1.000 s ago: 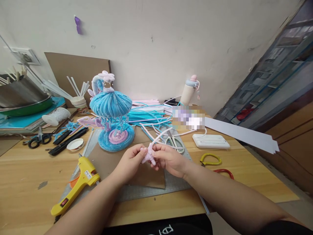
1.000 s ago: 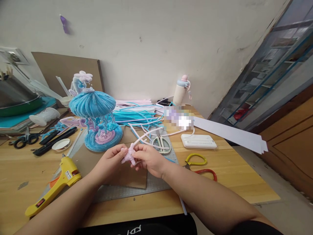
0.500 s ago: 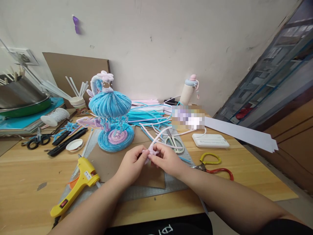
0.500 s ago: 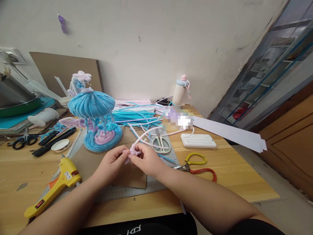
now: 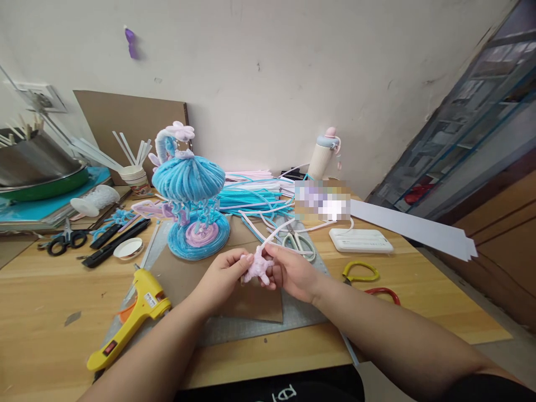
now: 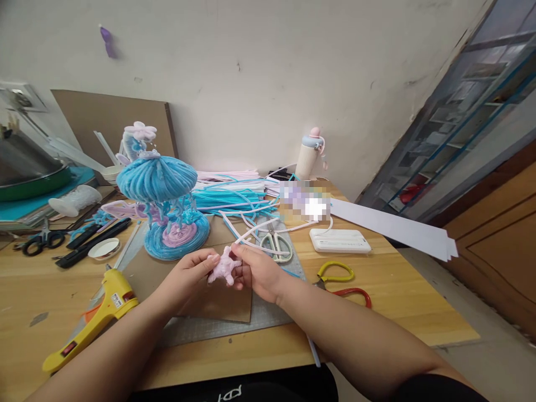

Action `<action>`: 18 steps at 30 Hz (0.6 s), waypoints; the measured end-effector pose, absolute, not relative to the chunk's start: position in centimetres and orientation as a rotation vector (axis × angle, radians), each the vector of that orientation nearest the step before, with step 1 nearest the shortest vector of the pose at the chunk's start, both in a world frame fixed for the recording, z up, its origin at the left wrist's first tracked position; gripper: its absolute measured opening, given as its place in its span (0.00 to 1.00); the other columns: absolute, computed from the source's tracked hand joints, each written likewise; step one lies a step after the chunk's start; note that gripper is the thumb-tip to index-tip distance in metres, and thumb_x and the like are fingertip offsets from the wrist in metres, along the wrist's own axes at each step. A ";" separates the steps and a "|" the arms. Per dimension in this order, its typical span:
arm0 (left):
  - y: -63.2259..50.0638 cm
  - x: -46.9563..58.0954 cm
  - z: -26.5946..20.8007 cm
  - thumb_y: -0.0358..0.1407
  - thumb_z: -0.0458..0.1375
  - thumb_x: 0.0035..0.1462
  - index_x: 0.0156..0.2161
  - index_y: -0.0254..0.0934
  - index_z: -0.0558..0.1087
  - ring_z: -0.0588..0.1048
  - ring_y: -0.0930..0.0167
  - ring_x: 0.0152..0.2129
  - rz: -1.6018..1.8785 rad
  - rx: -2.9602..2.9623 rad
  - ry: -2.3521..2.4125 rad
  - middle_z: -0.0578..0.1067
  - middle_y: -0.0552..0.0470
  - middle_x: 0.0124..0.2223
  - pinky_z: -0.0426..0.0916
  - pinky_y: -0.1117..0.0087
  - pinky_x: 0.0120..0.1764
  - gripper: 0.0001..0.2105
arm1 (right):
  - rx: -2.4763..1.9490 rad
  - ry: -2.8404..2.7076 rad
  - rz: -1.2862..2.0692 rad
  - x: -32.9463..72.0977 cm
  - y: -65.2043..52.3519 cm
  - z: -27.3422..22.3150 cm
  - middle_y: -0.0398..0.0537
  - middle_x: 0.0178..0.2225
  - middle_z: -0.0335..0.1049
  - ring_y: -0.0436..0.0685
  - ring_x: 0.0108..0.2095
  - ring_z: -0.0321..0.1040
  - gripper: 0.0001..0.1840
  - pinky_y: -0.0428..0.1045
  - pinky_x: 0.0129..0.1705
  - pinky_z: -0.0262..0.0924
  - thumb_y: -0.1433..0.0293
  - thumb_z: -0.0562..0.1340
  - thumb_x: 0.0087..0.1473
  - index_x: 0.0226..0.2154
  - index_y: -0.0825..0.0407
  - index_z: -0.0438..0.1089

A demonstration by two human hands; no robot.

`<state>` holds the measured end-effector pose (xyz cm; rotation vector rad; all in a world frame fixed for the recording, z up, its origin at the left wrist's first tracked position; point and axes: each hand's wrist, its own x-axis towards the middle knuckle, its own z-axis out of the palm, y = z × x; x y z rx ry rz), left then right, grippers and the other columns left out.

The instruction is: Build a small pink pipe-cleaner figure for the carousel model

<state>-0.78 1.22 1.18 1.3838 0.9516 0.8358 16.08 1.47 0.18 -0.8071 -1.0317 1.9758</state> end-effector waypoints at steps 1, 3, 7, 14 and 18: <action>1.2 -0.9 1.4 0.45 0.54 0.53 0.22 0.34 0.67 0.64 0.74 0.20 0.828 1.398 0.965 0.67 0.55 0.20 0.58 0.74 0.27 0.16 | -0.793 -1.014 1.989 16.1 1.5 0.2 0.42 0.24 0.67 0.46 0.20 0.64 0.18 0.41 0.18 0.52 0.57 0.63 0.48 0.32 0.54 0.65; 1.3 -1.0 1.6 0.45 0.56 0.52 0.22 0.34 0.67 0.63 0.75 0.20 0.827 1.410 0.999 0.66 0.56 0.20 0.57 0.74 0.26 0.16 | -0.778 -1.043 1.972 16.2 1.5 0.1 0.43 0.25 0.68 0.46 0.20 0.64 0.16 0.41 0.19 0.54 0.61 0.67 0.45 0.32 0.55 0.66; 1.5 -1.2 1.3 0.43 0.59 0.50 0.26 0.34 0.68 0.65 0.75 0.21 0.927 1.377 1.072 0.69 0.56 0.23 0.59 0.74 0.27 0.13 | -0.787 -1.052 1.897 16.0 1.3 0.0 0.43 0.26 0.69 0.49 0.25 0.68 0.15 0.43 0.24 0.62 0.64 0.69 0.42 0.30 0.54 0.66; 1.2 -0.5 0.2 0.44 0.56 0.52 0.29 0.34 0.68 0.67 0.73 0.23 0.965 1.568 1.184 0.69 0.55 0.25 0.61 0.74 0.27 0.12 | -0.895 -0.997 1.879 15.6 1.1 -0.3 0.45 0.27 0.72 0.52 0.28 0.71 0.17 0.45 0.24 0.66 0.64 0.69 0.41 0.31 0.54 0.66; 0.6 -1.9 2.6 0.44 0.52 0.56 0.33 0.36 0.70 0.69 0.70 0.25 0.885 1.800 1.388 0.73 0.53 0.29 0.62 0.71 0.30 0.12 | -0.897 -0.922 1.905 15.5 1.3 -0.3 0.46 0.28 0.73 0.51 0.28 0.72 0.16 0.44 0.27 0.67 0.65 0.69 0.42 0.31 0.55 0.65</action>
